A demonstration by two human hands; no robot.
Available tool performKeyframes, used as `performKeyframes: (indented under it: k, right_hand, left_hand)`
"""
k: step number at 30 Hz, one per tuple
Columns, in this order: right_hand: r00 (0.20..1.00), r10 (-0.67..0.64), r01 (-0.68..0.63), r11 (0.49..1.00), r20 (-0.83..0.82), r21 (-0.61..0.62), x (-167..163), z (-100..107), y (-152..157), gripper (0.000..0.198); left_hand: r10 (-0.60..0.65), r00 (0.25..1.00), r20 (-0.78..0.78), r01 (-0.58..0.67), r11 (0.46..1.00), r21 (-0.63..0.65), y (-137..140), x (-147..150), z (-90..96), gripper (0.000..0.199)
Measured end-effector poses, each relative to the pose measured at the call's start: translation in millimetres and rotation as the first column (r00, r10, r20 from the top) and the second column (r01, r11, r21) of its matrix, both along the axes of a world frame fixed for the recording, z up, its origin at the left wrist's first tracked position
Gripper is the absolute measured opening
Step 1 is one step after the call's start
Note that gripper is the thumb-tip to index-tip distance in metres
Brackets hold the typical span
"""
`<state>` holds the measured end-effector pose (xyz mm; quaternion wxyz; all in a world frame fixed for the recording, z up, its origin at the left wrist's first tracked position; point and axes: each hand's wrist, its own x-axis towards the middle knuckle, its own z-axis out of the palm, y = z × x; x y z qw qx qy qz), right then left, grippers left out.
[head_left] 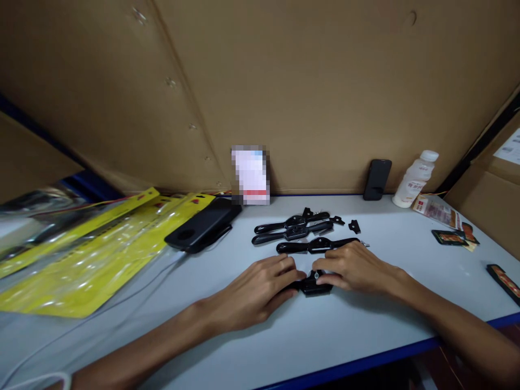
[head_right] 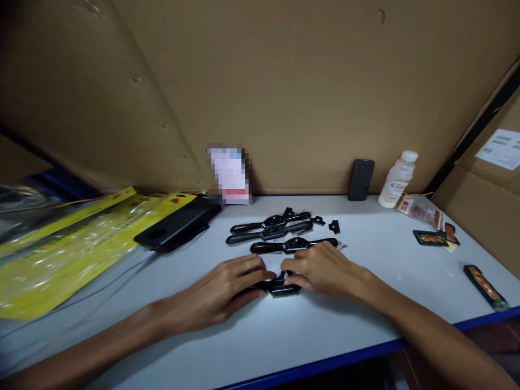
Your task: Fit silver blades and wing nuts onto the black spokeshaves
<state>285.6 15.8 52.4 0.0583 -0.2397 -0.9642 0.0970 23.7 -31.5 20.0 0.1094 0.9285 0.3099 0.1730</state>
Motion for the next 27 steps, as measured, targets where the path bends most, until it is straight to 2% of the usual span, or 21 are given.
performKeyframes:
  k: [11,15,18,20,23,27]
  right_hand:
    - [0.999,0.004,-0.01,0.994,0.052,0.113,-6.4,-1.7,-10.7,0.024]
    - [1.0,0.003,-0.003,0.996,0.005,0.087,-3.4,1.8,-8.4,0.026]
    - [0.987,-0.109,0.117,0.991,-0.116,0.071,3.4,8.0,2.1,0.027]
    - [0.964,-0.226,0.24,0.966,-0.136,0.095,8.3,10.0,11.0,0.025]
    - [0.932,-0.361,0.359,0.922,-0.007,0.146,13.8,6.8,22.0,0.021]
    - [0.913,-0.392,0.379,0.918,0.117,0.119,17.4,-0.4,28.5,0.02]
  left_hand:
    - [0.016,0.999,0.035,-0.014,0.999,-0.041,-0.2,-1.6,-0.4,0.022]
    - [0.003,1.0,0.018,-0.002,0.999,-0.049,0.4,-1.3,1.7,0.021]
    - [-0.008,1.0,0.01,0.008,0.999,-0.042,0.2,-1.6,2.1,0.021]
    - [-0.008,1.0,0.01,0.008,1.0,-0.024,-0.1,-1.8,1.8,0.022]
    - [-0.009,1.0,0.003,0.009,1.0,-0.011,-0.5,-1.8,1.2,0.022]
    - [-0.007,1.0,0.005,0.007,1.0,-0.01,-0.4,-1.3,1.8,0.022]
